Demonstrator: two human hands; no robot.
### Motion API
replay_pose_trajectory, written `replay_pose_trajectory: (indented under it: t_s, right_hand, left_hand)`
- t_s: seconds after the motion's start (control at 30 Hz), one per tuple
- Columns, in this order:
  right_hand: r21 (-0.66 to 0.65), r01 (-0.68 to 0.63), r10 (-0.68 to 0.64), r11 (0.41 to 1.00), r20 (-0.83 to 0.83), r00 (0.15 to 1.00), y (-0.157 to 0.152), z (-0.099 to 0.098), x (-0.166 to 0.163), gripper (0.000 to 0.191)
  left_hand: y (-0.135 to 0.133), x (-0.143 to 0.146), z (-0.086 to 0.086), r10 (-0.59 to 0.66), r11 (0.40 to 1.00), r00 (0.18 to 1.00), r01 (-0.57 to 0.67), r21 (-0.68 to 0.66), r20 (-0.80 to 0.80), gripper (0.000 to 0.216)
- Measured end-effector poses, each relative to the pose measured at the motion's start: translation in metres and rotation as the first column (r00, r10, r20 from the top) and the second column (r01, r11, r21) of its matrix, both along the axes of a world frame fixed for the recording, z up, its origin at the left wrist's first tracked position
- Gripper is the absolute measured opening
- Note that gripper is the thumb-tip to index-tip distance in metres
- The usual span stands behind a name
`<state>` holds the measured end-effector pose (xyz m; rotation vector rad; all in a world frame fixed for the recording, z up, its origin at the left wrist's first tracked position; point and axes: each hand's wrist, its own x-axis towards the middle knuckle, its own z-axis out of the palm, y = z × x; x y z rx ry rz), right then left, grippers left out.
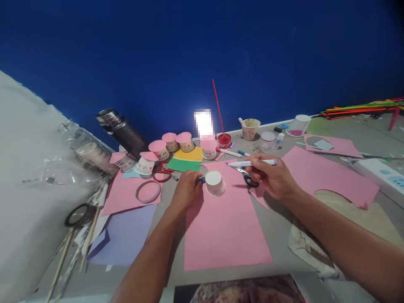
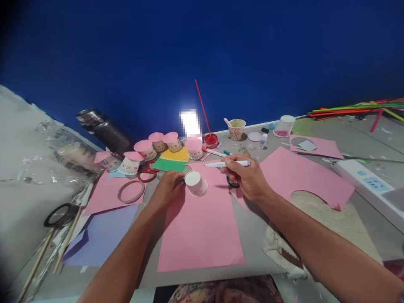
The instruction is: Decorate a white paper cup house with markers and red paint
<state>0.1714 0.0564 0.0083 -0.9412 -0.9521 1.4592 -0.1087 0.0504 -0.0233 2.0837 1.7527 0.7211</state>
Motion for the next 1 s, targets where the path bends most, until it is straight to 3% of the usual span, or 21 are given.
replay_pose_trajectory:
  t_s: [0.07, 0.17, 0.27, 0.4, 0.5, 0.6, 0.73, 0.83, 0.93, 1.0]
  right_hand:
    - [0.000, -0.001, 0.001, 1.000, 0.002, 1.000, 0.001, -0.001, 0.001, 0.044]
    - [-0.012, -0.007, 0.008, 1.000, 0.009, 1.000, 0.002, -0.003, 0.002, 0.043]
    - [-0.025, -0.004, 0.004, 1.000, 0.011, 1.000, 0.004, -0.006, 0.003, 0.044]
    - [-0.040, 0.014, -0.014, 0.999, 0.005, 1.000, 0.006, -0.006, 0.003, 0.046]
    - [-0.039, 0.018, -0.018, 0.999, 0.003, 1.000, 0.005, -0.005, 0.002, 0.046]
    - [0.023, 0.020, -0.020, 1.000, 0.016, 1.000, 0.001, -0.004, 0.002, 0.039]
    - [0.141, 0.011, -0.030, 0.990, 0.133, 0.991, -0.011, -0.005, 0.003, 0.030]
    - [0.176, 0.005, -0.043, 0.984, 0.218, 0.975, -0.018, -0.005, 0.002, 0.025]
    - [0.177, 0.036, -0.078, 0.984, 0.238, 0.968, -0.019, -0.002, 0.001, 0.020]
    - [0.171, 0.052, -0.091, 0.984, 0.228, 0.969, -0.018, -0.001, 0.000, 0.020]
  left_hand:
    - [-0.002, -0.002, 0.004, -0.046, 0.999, 0.998, 0.046, 0.012, 0.036, 0.035]
    - [-0.010, 0.001, 0.014, -0.145, 0.984, 0.961, 0.164, -0.064, 0.236, 0.057]
    - [-0.016, 0.013, 0.018, -0.110, 0.973, 0.918, 0.178, -0.146, 0.381, 0.067]
    - [-0.018, 0.028, 0.014, -0.040, 0.981, 0.912, 0.114, -0.157, 0.409, 0.052]
    - [-0.017, 0.030, 0.011, -0.007, 0.980, 0.858, 0.107, -0.166, 0.514, 0.041]
    - [-0.016, 0.028, 0.009, 0.001, 0.955, 0.680, 0.218, -0.203, 0.734, 0.041]
    - [-0.018, 0.031, 0.010, 0.128, 0.879, 0.385, 0.382, -0.284, 0.914, 0.045]
    - [-0.019, 0.034, 0.011, 0.199, 0.842, 0.282, 0.441, -0.311, 0.939, 0.046]
    - [-0.019, 0.035, 0.010, 0.201, 0.855, 0.303, 0.411, -0.318, 0.932, 0.045]
    - [-0.019, 0.036, 0.008, 0.137, 0.899, 0.432, 0.324, -0.296, 0.891, 0.041]
